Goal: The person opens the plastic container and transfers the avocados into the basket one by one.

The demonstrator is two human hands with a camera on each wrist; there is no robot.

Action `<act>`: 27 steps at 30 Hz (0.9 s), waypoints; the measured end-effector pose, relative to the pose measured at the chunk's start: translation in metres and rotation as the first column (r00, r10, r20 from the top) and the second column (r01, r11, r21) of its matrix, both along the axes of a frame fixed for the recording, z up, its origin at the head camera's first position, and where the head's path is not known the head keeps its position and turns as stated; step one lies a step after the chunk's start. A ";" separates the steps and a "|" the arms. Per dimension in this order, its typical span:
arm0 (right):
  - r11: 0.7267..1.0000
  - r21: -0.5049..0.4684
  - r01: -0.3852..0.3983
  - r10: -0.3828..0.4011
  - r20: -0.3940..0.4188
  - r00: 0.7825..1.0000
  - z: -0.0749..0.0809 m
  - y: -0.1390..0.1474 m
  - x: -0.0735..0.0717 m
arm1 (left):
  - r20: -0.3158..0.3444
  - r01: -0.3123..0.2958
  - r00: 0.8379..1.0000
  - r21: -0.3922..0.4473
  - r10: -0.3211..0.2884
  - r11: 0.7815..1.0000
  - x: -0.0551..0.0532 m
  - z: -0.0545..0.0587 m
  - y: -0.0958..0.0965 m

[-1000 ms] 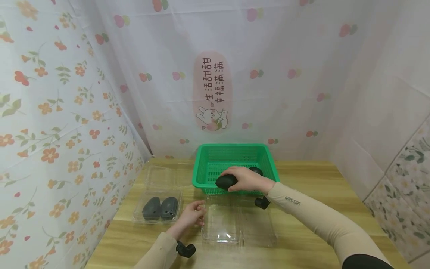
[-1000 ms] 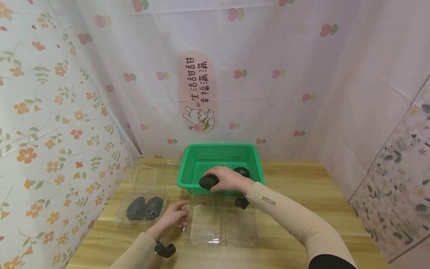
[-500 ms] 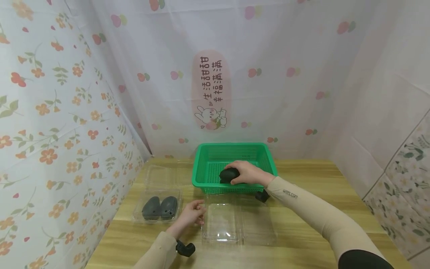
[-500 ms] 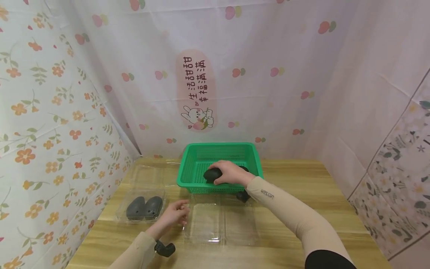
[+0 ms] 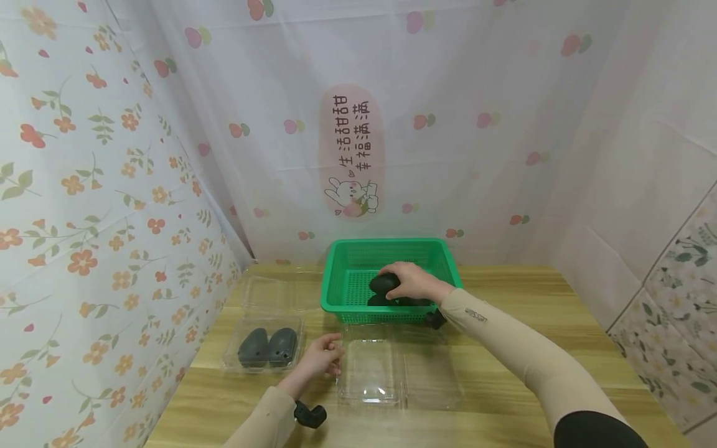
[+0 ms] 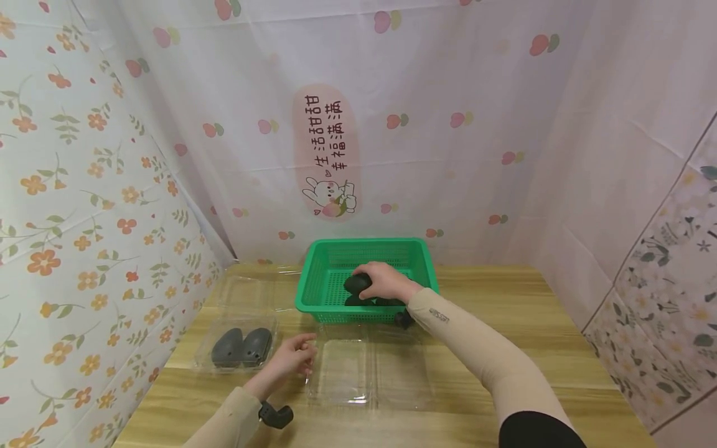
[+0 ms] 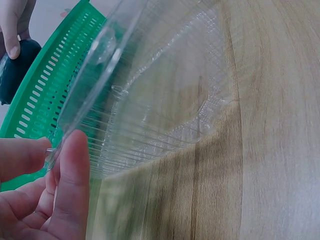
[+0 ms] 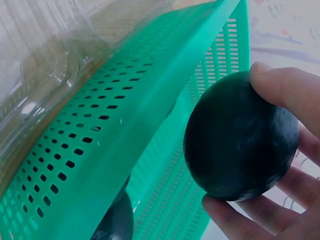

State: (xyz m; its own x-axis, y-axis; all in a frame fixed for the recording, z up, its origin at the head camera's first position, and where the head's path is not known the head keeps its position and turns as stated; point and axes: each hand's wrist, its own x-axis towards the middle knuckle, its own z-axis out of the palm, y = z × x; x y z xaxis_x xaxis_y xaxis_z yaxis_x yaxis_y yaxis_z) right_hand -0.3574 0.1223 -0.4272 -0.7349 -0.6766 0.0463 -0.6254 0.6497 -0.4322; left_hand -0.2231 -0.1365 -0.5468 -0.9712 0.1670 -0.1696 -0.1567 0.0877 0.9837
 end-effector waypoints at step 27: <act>0.992 -0.024 0.123 -0.122 0.043 0.992 -0.016 0.003 -0.035 | -0.015 0.034 0.999 0.000 -0.034 0.999 -0.001 0.002 -0.001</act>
State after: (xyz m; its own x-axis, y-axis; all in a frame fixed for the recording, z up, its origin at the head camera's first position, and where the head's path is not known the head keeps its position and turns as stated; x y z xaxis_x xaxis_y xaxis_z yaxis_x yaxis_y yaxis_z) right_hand -0.3923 0.1254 -0.4427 -0.8137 -0.5804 0.0307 -0.5231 0.7083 -0.4739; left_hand -0.2245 -0.1373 -0.5453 -0.9674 0.2001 -0.1549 -0.1387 0.0927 0.9860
